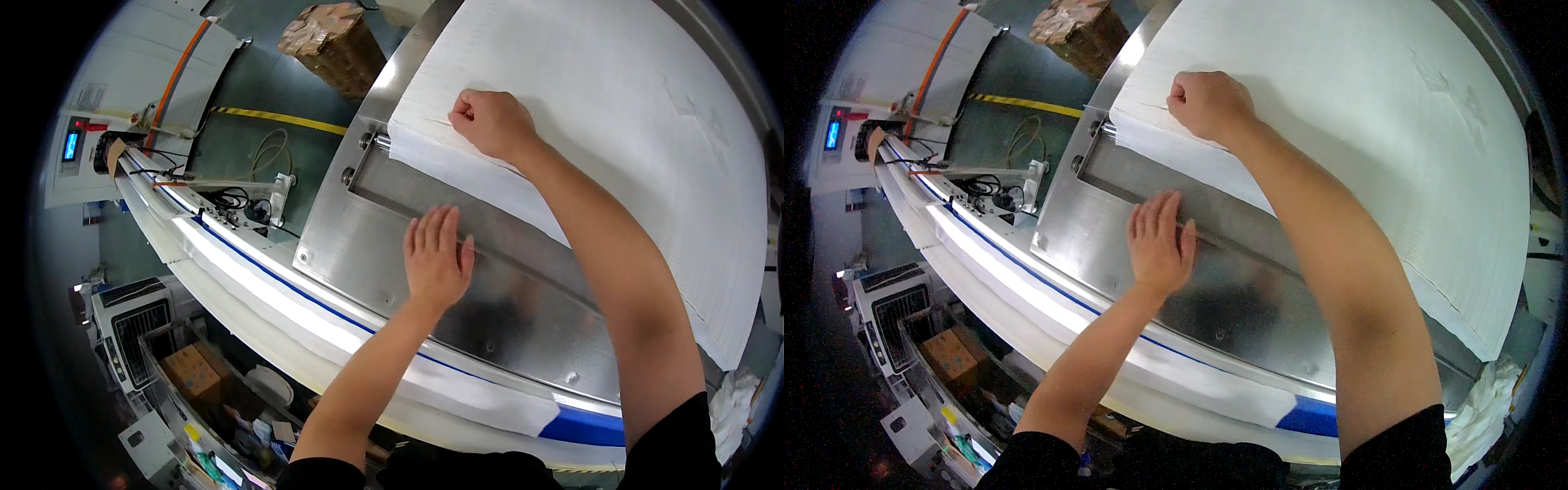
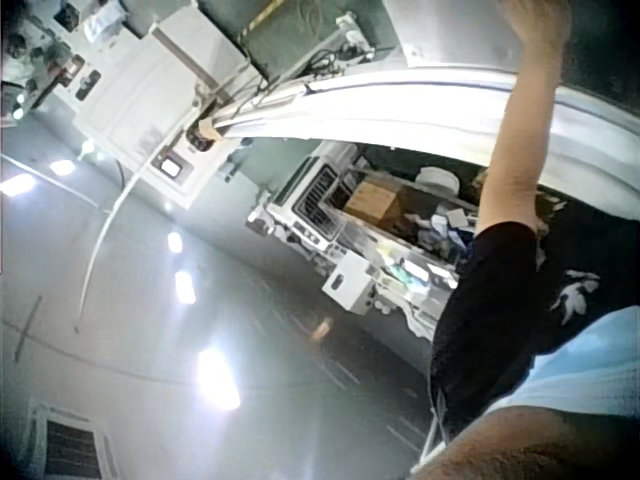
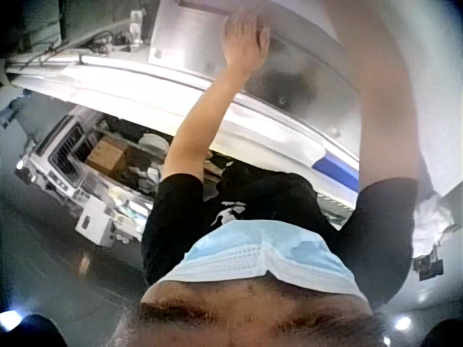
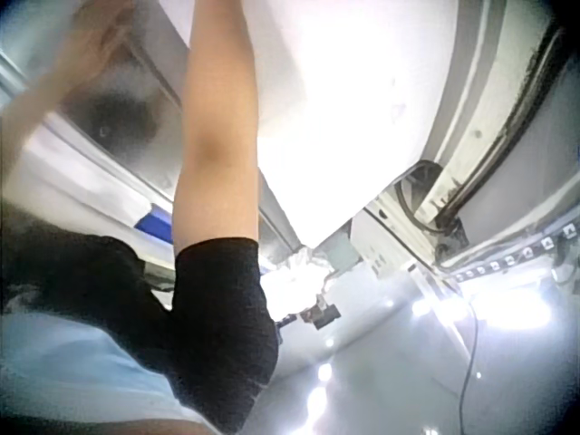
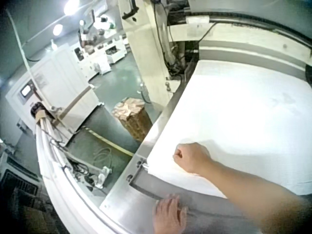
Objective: The person repeatedly picks up white paper sheets from a stack and feeds them one by one into a large industrial machine. The person aligns each sheet at the machine's intake and places it onto the conveyor surface, then repeats the process for the next sheet.
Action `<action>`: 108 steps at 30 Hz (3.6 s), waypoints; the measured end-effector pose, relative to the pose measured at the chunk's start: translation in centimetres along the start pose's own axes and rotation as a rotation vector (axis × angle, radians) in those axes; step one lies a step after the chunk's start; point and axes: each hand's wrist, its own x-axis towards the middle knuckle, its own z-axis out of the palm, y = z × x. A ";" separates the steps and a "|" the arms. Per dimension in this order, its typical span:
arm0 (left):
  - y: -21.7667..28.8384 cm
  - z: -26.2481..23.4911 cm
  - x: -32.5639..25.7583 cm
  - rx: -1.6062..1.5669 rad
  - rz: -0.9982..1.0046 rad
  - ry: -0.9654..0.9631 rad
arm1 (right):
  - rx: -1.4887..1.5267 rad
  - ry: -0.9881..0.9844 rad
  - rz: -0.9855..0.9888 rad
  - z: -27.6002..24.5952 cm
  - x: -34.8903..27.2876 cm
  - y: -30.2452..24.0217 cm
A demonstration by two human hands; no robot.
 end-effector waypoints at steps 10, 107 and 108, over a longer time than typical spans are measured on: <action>-6.4 -1.6 10.9 0.325 0.250 0.172 | -0.026 0.049 0.010 0.1 -0.2 0.3; -5.2 -16.4 -7.7 1.387 0.137 -1.616 | -0.866 -0.871 0.996 -39.0 -97.5 30.0; -5.7 -16.1 -7.7 1.399 0.166 -1.639 | -0.816 -0.874 1.035 -38.6 -97.6 29.9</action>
